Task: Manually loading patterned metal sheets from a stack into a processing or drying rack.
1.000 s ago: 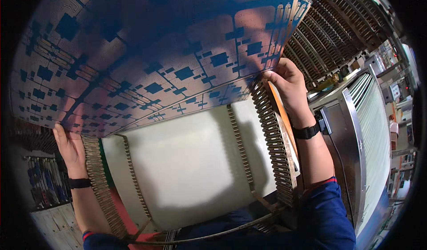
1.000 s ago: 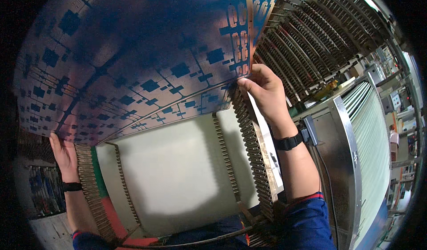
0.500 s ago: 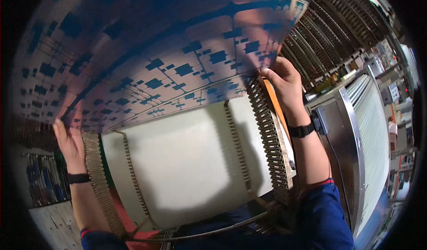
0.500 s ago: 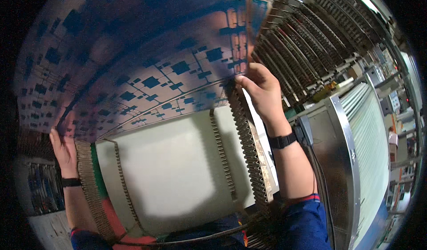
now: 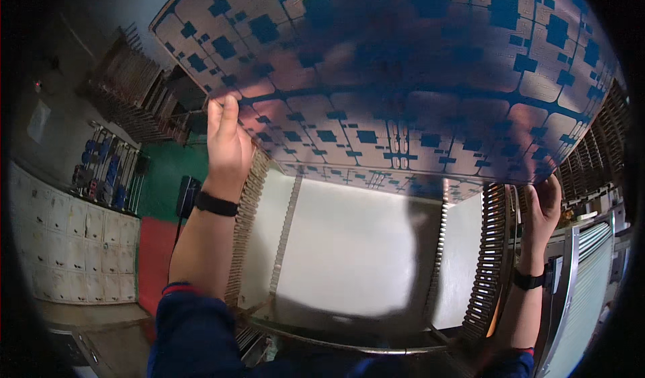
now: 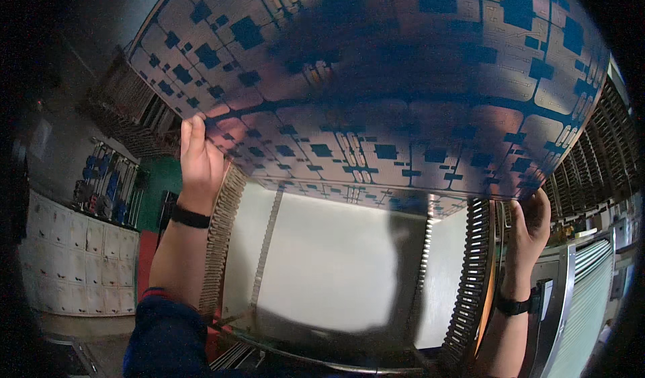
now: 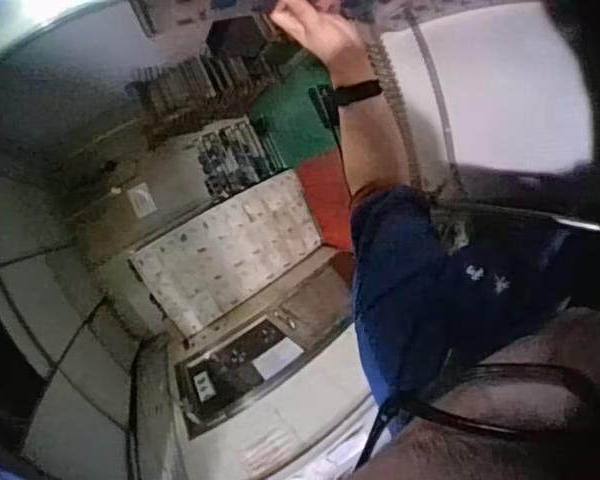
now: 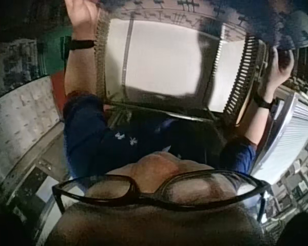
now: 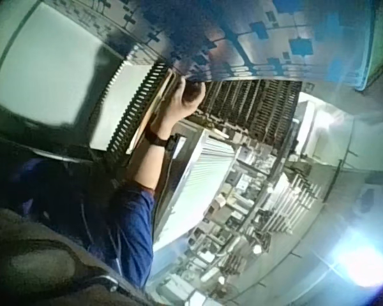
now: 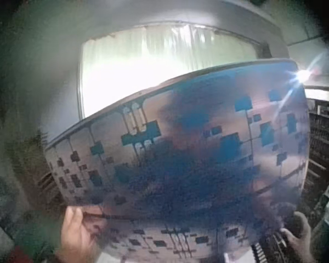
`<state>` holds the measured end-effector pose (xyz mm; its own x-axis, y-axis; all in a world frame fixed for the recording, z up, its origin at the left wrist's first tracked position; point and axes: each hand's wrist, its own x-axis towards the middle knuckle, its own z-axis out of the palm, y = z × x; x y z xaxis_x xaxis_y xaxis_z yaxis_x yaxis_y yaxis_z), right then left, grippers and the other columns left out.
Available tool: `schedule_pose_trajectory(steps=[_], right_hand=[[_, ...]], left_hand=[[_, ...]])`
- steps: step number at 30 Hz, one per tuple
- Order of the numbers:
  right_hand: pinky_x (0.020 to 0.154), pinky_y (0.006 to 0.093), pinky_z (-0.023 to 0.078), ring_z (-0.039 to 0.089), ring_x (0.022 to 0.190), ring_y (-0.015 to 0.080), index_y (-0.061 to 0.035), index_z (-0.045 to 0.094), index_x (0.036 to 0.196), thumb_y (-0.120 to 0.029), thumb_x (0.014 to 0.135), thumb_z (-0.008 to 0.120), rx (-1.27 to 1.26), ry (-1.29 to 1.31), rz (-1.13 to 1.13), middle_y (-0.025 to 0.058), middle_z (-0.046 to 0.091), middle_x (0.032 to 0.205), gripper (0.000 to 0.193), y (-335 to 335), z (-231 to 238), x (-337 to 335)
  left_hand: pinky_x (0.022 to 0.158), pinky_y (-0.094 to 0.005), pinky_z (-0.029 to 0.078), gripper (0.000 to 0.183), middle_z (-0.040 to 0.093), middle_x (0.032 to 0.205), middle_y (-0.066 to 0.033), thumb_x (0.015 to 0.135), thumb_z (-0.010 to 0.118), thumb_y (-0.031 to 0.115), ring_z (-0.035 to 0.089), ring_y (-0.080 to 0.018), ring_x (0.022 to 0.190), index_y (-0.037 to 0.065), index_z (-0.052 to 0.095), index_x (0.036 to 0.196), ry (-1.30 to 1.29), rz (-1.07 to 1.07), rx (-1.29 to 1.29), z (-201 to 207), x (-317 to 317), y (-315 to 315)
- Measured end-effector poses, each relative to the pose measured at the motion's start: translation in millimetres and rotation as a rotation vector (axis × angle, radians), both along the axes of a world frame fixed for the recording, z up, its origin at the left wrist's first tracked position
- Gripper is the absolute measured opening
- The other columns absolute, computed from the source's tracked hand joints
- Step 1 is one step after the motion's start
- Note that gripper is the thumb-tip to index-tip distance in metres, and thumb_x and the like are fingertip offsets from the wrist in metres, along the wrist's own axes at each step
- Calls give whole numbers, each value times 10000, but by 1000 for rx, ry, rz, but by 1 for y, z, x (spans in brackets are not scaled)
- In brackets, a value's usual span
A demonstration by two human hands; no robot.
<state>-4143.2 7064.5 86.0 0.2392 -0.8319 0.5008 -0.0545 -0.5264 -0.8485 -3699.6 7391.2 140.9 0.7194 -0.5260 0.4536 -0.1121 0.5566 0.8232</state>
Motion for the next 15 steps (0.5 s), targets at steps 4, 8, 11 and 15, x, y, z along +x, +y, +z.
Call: schedule_pose_trajectory(steps=[4, 8, 11, 15], right_hand=[[906, 275, 521, 628, 997, 135, 15, 530, 1337, 27, 966, 645, 102, 50, 60, 73, 655, 1100, 389, 1, -15, -12], [843, 284, 534, 640, 946, 131, 18, 579, 1252, -40, 960, 684, 5, 226, -102, 65, 682, 1034, 316, 13, -18, -2], [763, 264, 519, 633, 856, 104, 4, 625, 1181, -121, 927, 743, 27, 344, -49, 53, 707, 991, 307, 22, 1, 25], [699, 265, 519, 630, 750, 102, 8, 607, 1186, -141, 922, 748, 11, 308, -94, 83, 715, 851, 335, 25, 12, 35]], left_hand=[[821, -362, 582, 201, 607, 1204, -105, 1087, 472, 278, 642, -202, 1075, 85, 467, 1145, 30, 46, -41, 0, 7, -5], [896, -402, 552, 239, 606, 1217, -107, 1083, 484, 307, 637, -244, 1077, 85, 480, 1172, 92, 90, 114, -5, 12, -2], [783, -374, 574, 296, 604, 1244, -112, 1062, 528, 348, 666, -224, 1024, 105, 471, 1219, -35, 141, 189, 3, 10, 4], [1098, -393, 427, 310, 541, 1327, -119, 1083, 496, 308, 535, -234, 1259, 37, 486, 1231, 12, 69, 50, 6, 27, 14]])
